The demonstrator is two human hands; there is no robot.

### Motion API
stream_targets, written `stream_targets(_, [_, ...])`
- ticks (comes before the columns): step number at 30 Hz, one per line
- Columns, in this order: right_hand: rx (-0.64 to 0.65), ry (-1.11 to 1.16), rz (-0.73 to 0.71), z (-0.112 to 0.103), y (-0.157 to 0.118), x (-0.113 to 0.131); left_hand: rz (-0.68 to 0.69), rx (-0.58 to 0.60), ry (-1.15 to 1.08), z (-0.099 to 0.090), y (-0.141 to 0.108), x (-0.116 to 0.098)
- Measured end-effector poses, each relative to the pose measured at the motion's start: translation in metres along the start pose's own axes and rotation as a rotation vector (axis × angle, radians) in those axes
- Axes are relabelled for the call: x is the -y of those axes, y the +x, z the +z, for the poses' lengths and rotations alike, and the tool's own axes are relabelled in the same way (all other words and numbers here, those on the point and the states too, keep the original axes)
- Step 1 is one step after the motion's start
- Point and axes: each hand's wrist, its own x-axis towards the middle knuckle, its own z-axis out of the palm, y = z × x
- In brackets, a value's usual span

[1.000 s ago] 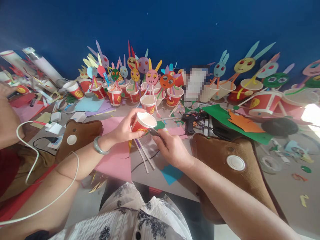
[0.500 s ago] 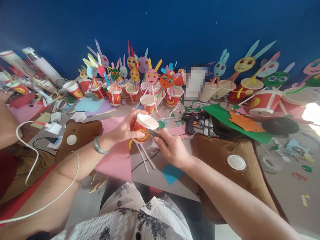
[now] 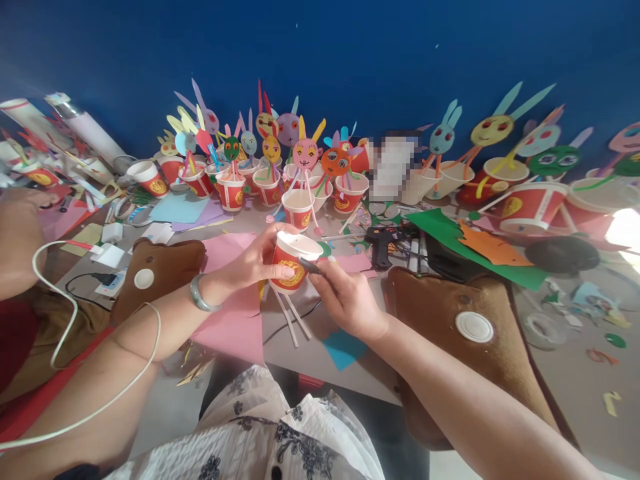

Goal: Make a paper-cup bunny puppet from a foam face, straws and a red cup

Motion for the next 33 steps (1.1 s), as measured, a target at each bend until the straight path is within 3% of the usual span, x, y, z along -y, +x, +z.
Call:
stream_targets(10, [-0.066,-0.184,-0.081,0.001,0.000,-0.002,-0.108,-0.020,-0.038,0.005,-0.004,-0.005])
stream_targets(18, [-0.036,-0.290,-0.048,-0.001,-0.001,-0.003,-0.019,-0.025,0.003,0.003,-0.001,-0.001])
stream_targets(25, [-0.032,-0.230,0.025,0.002,-0.002,-0.005,0.159,-0.169,0.229,0.010,-0.004,-0.006])
stream_targets(30, [0.031,0.013,0.260,0.003,0.002,0.006,0.288,-0.338,0.535,0.010,-0.005,-0.005])
stream_targets(33, [0.060,0.091,0.308,0.001,0.003,0.012,0.292,-0.438,0.560,0.003,-0.001,-0.002])
